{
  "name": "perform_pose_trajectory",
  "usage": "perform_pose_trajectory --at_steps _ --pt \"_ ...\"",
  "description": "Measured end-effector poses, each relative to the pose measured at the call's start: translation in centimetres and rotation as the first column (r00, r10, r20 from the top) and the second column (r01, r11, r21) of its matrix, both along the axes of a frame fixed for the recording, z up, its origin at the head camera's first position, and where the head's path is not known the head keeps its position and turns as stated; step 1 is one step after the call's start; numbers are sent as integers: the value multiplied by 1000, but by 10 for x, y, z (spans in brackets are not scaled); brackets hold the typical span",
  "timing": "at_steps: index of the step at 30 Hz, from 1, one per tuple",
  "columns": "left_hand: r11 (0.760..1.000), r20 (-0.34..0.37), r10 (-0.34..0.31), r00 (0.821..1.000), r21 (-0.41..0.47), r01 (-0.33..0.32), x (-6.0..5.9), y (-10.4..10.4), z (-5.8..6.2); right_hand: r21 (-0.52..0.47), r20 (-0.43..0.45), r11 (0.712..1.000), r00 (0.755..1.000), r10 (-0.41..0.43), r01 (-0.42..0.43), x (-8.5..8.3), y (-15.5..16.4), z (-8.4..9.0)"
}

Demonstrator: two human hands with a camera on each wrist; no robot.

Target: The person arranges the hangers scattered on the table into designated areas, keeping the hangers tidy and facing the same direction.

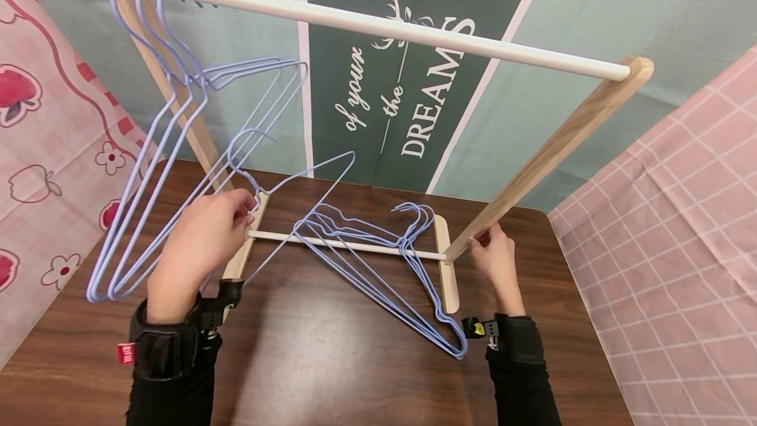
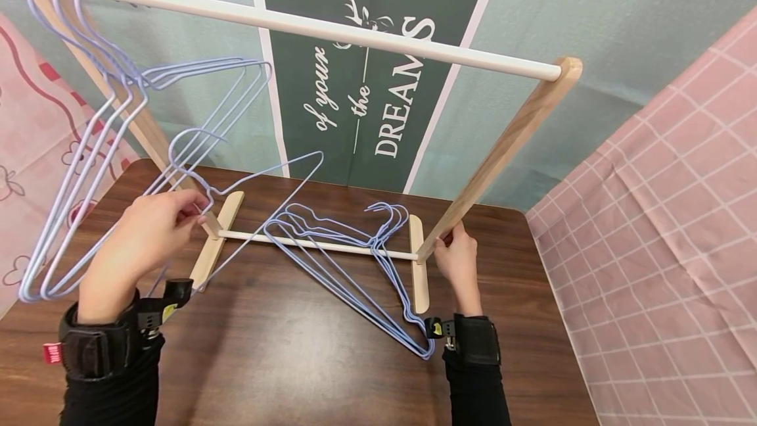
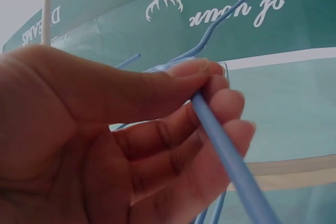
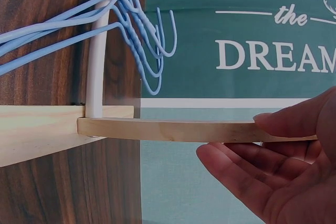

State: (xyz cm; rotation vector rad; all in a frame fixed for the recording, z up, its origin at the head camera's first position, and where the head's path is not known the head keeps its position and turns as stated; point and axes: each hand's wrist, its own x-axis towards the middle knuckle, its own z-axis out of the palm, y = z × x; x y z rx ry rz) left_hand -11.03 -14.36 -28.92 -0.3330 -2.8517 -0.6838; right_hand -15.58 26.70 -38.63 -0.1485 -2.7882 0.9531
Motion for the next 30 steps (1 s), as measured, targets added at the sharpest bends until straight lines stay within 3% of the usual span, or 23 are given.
perform_pose_trajectory --at_steps 7,19,30 --pt "1000 -25 2 1000 22 -2 1 0 3 0 -11 1000 1000 -2 2 0 0 1" --pt "997 11 63 998 32 -63 4 0 12 0 6 1000 1000 -11 11 0 -1 2" --pt "996 -35 84 996 35 -83 6 -1 15 -8 3 1000 1000 -3 3 2 -1 1"
